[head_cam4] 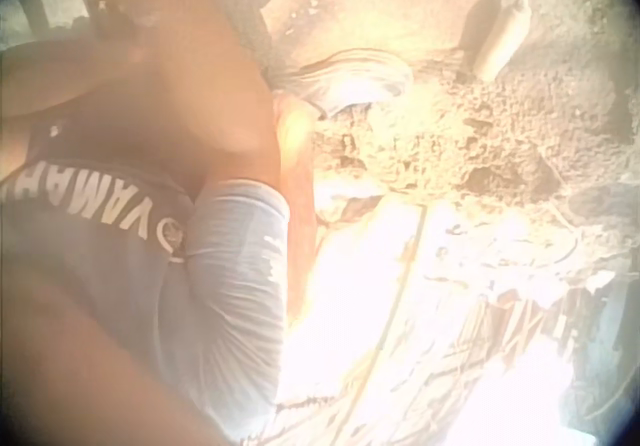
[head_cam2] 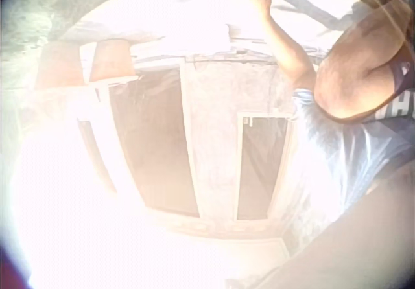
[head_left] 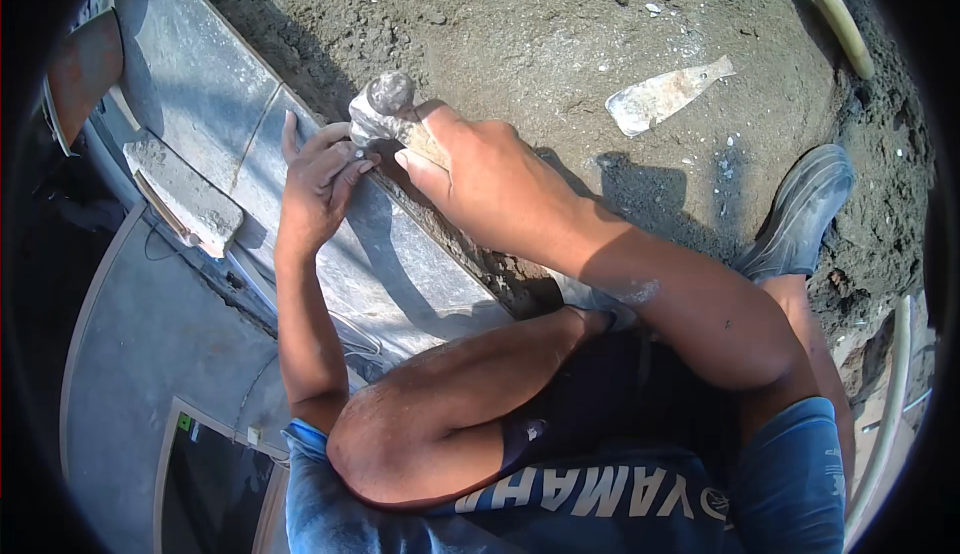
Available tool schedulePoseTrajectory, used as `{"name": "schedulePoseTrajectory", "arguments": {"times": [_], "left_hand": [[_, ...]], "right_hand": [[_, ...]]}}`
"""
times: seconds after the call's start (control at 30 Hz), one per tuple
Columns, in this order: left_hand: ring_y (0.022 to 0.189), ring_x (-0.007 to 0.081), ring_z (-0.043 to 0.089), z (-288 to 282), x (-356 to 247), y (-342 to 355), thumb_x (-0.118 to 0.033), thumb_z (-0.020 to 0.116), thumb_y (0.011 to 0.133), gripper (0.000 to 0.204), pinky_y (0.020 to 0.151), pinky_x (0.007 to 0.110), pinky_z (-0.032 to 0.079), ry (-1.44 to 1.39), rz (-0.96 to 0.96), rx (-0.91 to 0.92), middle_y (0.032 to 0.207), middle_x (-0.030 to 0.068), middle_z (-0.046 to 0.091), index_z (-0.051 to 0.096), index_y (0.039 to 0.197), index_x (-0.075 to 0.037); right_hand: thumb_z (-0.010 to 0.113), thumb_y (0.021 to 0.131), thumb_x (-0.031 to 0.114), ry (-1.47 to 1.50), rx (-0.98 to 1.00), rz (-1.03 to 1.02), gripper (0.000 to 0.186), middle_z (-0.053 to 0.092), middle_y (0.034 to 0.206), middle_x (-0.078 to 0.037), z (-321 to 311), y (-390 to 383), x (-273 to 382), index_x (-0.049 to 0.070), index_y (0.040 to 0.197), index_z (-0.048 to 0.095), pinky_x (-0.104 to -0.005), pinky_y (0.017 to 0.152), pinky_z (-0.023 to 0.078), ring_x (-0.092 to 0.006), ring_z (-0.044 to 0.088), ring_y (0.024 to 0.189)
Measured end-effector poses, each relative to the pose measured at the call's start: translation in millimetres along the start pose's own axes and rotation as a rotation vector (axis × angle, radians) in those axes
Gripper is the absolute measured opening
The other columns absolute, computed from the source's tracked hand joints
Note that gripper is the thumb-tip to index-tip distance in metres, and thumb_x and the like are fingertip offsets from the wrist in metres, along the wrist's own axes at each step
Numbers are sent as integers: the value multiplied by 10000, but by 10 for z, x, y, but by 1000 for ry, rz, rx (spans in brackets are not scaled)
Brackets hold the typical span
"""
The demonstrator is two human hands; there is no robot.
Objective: The person places a large tile onto a prepared bed of sand and mortar, then uses a hammer and chisel to break and remove small pieces of tile along the edge. The person also uses a trowel to smooth the mortar and a hammer to tap the tile into place.
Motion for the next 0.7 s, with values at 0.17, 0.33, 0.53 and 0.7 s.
{"name": "schedulePoseTrajectory", "arguments": {"times": [0.17,0.33,0.53,0.7], "left_hand": [[1198,219,636,59,-370,-86,-35,725,806,188,1215,579,147,237,157,-18,925,7,762,761,958,-139],[1205,182,637,-479,11,-23,-154,579,1031,101,1212,537,171,-48,13,-378,993,22,781,656,1074,-105],[957,224,695,-473,284,584,-128,638,970,85,1201,504,189,126,-59,-77,830,12,731,678,1000,-59],[802,230,683,-389,284,728,-125,632,971,96,1208,517,176,118,-77,35,783,27,697,664,987,-36]], "right_hand": [[641,961,227,119,-208,-54,360,691,826,-282,-408,-11,105,-52,1167,547,-500,698,564,-459,702,826],[654,968,217,97,-275,-29,482,689,816,-259,-509,-11,27,-64,1333,511,-439,664,549,-405,720,793],[651,975,228,159,-298,-35,390,685,832,-270,-565,147,-10,-69,1212,562,-445,664,544,-423,713,805],[647,974,229,263,-280,-40,339,675,814,-284,-493,339,-17,-77,1098,570,-462,662,540,-447,698,802]]}}
Point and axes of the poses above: each hand's wrist, its own y-axis towards the middle knuckle, its own z-axis out of the palm, x = y × z, the point moved 10 cm from there along y, towards the middle knuckle
